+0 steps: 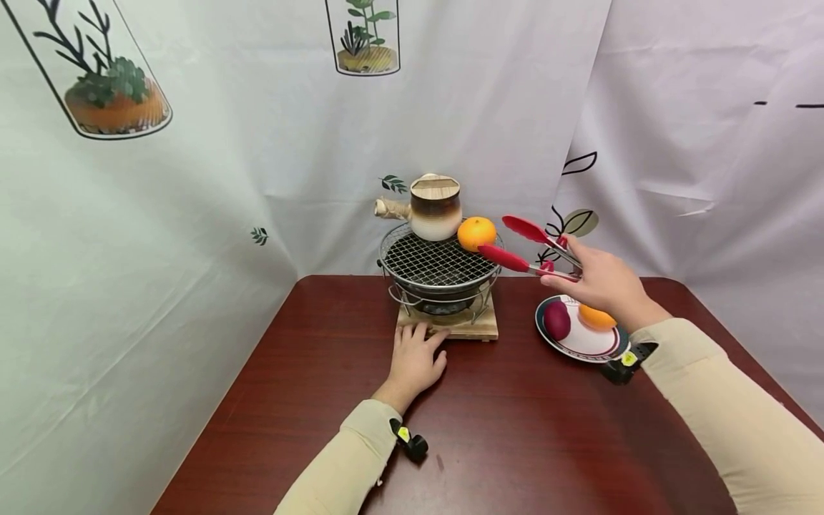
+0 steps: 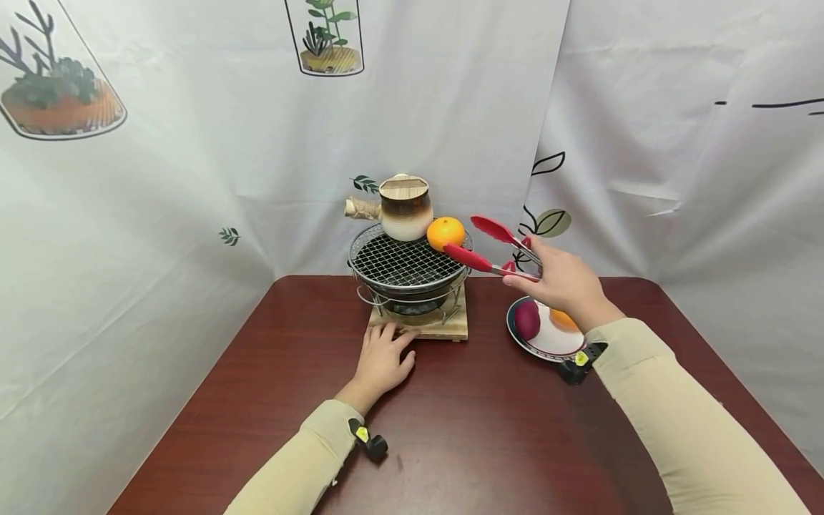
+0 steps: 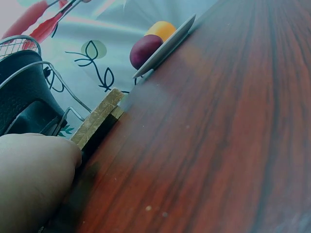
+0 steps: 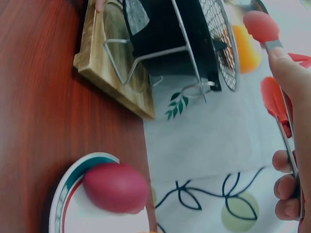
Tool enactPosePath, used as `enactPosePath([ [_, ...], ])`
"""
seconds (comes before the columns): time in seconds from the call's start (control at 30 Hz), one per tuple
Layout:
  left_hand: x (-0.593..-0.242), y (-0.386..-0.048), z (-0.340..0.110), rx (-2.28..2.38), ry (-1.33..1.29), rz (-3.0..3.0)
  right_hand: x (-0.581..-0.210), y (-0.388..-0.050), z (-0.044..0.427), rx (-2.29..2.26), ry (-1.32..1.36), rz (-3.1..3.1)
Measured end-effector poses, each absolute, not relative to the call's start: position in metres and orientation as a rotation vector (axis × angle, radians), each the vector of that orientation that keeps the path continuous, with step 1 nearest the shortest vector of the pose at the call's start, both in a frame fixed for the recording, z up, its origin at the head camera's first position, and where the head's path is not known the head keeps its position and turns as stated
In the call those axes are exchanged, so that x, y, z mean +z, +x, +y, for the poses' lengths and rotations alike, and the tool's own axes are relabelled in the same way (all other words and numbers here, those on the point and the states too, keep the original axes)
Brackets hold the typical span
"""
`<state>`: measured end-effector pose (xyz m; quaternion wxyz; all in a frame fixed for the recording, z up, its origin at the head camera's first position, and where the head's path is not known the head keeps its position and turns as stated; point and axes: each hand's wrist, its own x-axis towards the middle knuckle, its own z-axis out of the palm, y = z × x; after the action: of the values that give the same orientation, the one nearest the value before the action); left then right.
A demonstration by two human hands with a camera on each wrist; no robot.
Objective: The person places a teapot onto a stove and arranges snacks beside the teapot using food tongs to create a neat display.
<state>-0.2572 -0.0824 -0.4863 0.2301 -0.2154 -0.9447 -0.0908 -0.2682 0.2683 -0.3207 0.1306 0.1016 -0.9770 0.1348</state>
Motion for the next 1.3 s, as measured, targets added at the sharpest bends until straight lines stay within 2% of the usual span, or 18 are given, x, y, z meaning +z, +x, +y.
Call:
enactPosePath([
  [0.4, -0.487, -0.257, -0.083, -0.256, -0.577, -2.630, -0.340, -0.243, 0.316, 0.303, 0.205, -2.872],
  [0.83, -0.489, -0.259, -0.082, -0.252, -0.590, -2.583, -0.378, -0.222, 0.367, 0.301, 0.098, -2.911],
  [1.3, -0.490, -0.261, -0.082, -0.234, -0.581, -2.624, -0.404, -0.205, 0.402, 0.346, 0.009, -2.943],
])
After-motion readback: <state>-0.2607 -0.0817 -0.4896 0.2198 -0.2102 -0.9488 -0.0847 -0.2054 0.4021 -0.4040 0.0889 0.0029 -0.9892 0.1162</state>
